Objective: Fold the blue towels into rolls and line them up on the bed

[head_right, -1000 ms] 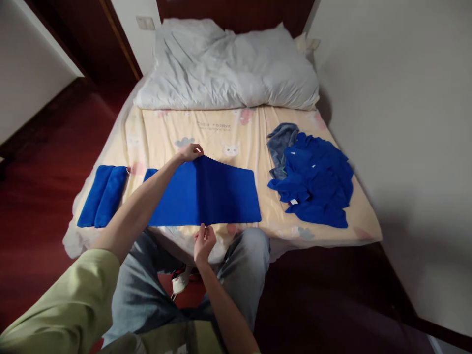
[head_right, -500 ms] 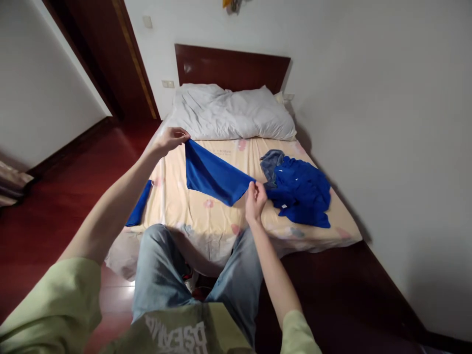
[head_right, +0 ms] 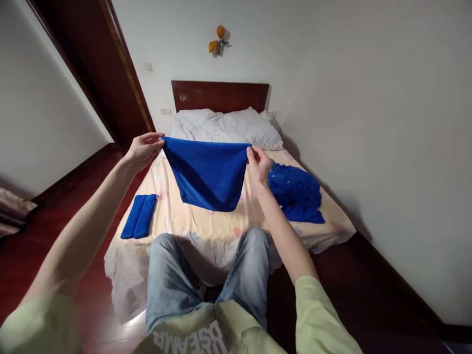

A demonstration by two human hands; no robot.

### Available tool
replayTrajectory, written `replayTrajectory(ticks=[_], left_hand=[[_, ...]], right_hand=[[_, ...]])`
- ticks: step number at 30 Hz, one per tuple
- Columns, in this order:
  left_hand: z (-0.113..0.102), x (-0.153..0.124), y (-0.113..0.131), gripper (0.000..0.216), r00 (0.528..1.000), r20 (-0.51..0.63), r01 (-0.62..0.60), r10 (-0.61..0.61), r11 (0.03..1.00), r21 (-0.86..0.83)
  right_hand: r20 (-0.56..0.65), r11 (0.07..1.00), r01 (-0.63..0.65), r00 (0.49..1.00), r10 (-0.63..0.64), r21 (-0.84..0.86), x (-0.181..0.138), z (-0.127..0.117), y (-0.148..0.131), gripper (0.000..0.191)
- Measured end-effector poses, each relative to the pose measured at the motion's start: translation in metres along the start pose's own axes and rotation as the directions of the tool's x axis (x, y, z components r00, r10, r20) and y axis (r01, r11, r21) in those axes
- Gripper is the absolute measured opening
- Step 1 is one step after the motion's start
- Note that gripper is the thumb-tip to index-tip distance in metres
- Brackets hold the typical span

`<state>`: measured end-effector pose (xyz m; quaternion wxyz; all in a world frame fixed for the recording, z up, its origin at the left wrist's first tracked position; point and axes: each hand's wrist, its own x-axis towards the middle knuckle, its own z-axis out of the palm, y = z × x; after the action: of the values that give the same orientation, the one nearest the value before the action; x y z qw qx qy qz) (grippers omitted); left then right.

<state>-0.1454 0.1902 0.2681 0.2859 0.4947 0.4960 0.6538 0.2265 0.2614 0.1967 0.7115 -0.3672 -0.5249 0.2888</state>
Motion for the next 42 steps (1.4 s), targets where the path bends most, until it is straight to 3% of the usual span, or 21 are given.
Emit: replayTrajectory(ticks=[7,15,23,29,36,42], left_hand=[[-0.018,-0.03,0.018,0.042,0.99,-0.093,-0.11,0.107,0.993,-0.034],[-0.028,-0.049,0.04,0.038,0.994,-0.111,0.011,-0.015,1.0,-0.028],[-0.035,-0.032,0.062,0.027,0.981,-0.191,0.027,-0.034,0.999,-0.038],[-0.051,-0.01,0.066,0.041,0.982,-0.187,0.013,-0.008,1.0,0.026],[-0.055,-0.008,0.071,0.033,0.986,-0.163,0.021,-0.016,0.999,0.029],[-0.042,-0.02,0.083,0.014,0.987,-0.149,0.065,-0.067,0.998,-0.023]], right_hand=[[0.103,0.994,-0.011,0.995,-0.001,0.112,0.004,0.002,-0.018,0.054],[0.117,0.984,-0.036,0.993,0.016,0.174,0.003,0.005,-0.047,0.055],[0.205,0.974,0.048,0.974,-0.095,0.219,0.009,0.033,-0.092,0.049],[0.222,0.961,0.138,0.956,-0.193,0.24,0.011,0.051,-0.119,0.045],[0.205,0.956,0.169,0.954,-0.22,0.24,0.009,0.049,-0.126,0.044],[0.177,0.969,0.131,0.969,-0.17,0.209,0.014,0.035,-0.118,0.04]])
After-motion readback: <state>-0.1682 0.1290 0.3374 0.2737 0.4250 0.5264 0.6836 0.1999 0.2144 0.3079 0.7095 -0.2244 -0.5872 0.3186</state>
